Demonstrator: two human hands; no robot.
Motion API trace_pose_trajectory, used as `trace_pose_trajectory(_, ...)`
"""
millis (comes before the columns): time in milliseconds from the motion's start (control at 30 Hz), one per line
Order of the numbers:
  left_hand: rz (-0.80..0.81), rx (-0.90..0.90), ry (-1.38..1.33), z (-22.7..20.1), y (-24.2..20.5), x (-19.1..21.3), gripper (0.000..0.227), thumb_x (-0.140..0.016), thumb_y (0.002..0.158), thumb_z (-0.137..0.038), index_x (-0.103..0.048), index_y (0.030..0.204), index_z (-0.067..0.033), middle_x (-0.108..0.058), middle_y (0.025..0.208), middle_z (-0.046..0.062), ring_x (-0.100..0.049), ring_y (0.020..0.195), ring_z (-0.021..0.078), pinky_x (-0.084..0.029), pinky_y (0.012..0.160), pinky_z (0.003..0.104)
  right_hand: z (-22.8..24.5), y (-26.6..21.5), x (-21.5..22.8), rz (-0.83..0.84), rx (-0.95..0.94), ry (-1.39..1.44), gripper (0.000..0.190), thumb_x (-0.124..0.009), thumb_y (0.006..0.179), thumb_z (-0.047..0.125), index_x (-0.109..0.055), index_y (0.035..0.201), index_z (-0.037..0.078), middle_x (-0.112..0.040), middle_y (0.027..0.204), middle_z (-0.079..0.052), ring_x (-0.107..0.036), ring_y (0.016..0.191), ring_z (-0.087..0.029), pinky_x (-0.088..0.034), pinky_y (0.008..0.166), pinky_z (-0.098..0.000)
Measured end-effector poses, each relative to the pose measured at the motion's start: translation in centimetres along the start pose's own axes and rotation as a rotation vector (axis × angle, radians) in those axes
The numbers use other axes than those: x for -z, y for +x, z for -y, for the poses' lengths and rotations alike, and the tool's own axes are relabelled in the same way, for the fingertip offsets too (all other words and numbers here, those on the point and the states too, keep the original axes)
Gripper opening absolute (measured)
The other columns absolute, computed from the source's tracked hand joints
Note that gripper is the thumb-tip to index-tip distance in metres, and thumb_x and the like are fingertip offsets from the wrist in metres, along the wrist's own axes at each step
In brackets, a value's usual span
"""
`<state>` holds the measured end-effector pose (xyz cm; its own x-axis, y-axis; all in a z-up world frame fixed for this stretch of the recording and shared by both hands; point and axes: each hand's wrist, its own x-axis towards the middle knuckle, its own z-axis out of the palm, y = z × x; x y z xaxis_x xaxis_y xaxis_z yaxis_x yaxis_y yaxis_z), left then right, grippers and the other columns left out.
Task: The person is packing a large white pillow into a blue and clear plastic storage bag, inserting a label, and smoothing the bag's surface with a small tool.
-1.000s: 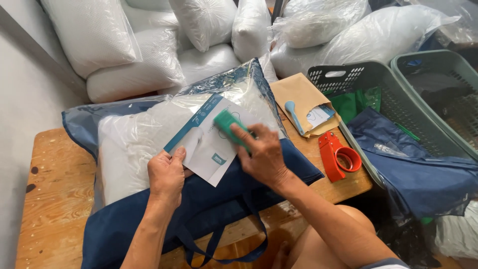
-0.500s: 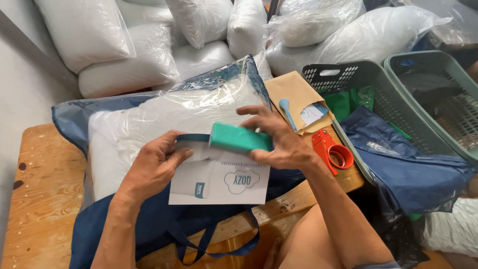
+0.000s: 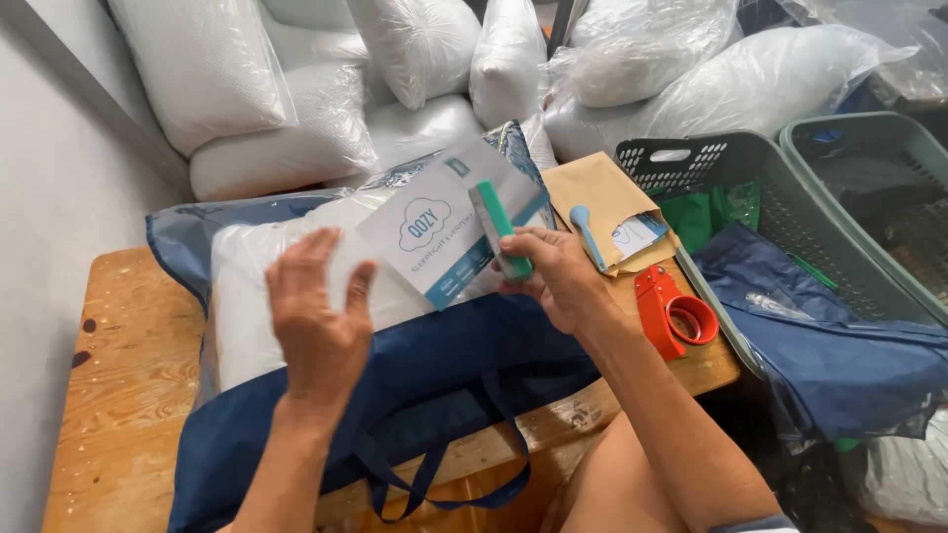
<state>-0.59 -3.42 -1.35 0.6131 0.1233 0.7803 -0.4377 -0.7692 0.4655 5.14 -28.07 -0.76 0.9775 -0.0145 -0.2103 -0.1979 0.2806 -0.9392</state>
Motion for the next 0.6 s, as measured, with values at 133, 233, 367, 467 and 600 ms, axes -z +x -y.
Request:
trace_pose_trajectory(133,0.168,-0.146,0.062,-2.2,-2.5,-2.4,0.04,-0.062,0.101,-0.029,-0.064,0.136,-0.0099,-0.058,0.138,0.017,-0.05,0.134,0.0406,-0.038,0.108,0.049,-0.8,-1.0,-1.0,0.015,-0.087,-0.073,0.038,-0.079,0.078,0.009,-0.07,0.105,-0.015,-0.069,0.078,-0.023,-0.073,0.069,-0.035,-0.065,0.062,-0.0516)
trace_pose_trajectory(233,0.484,-0.079,0.153,-0.7,-4.6,-4.4,0.051,-0.046,0.106,-0.046,-0.062,0.135,-0.0071,-0.046,0.152,0.024,-0.033,0.145,0.0492,-0.025,0.11,0.072,-0.4,-1.3,0.1,0.056,-0.068,-0.361,0.058,-0.082,0.074,0.016,-0.064,0.119,-0.016,-0.066,0.092,-0.033,-0.074,0.08,-0.044,-0.066,0.062,-0.0543)
trace_pose_trajectory(367,0.546,-0.175,0.335,-0.6,-5.6,-4.7,0.055,-0.046,0.103,-0.049,-0.054,0.143,-0.0126,-0.049,0.15,0.022,-0.037,0.143,0.047,-0.023,0.109,0.075,1.0,-1.7,0.6,-0.08,0.515,-1.149,0.06,-0.075,0.085,0.026,-0.058,0.134,-0.003,-0.05,0.12,-0.022,-0.064,0.107,-0.046,-0.061,0.084,-0.0534)
trace_pose_trajectory(467,0.567,-0.156,0.331,-1.6,-6.4,-4.2,0.06,-0.048,0.1,-0.052,-0.052,0.144,-0.011,-0.047,0.15,0.025,-0.037,0.142,0.049,-0.024,0.106,0.078,-0.6,-2.1,-1.3,-0.004,0.854,-1.07,0.061,-0.07,0.089,0.012,-0.049,0.146,0.0,-0.054,0.107,-0.021,-0.064,0.099,-0.045,-0.059,0.08,-0.0544)
trace_pose_trajectory(600,0.656,-0.119,0.399,-0.8,-7.3,-3.9,0.073,-0.062,0.086,-0.058,-0.053,0.141,-0.0111,-0.04,0.156,0.022,-0.022,0.151,0.0454,-0.018,0.11,0.077,-4.0,-3.0,-3.0,0.212,1.113,-1.243,0.06,-0.068,0.087,0.004,-0.056,0.145,0.015,-0.052,0.101,-0.014,-0.051,0.085,-0.027,-0.048,0.079,-0.0379)
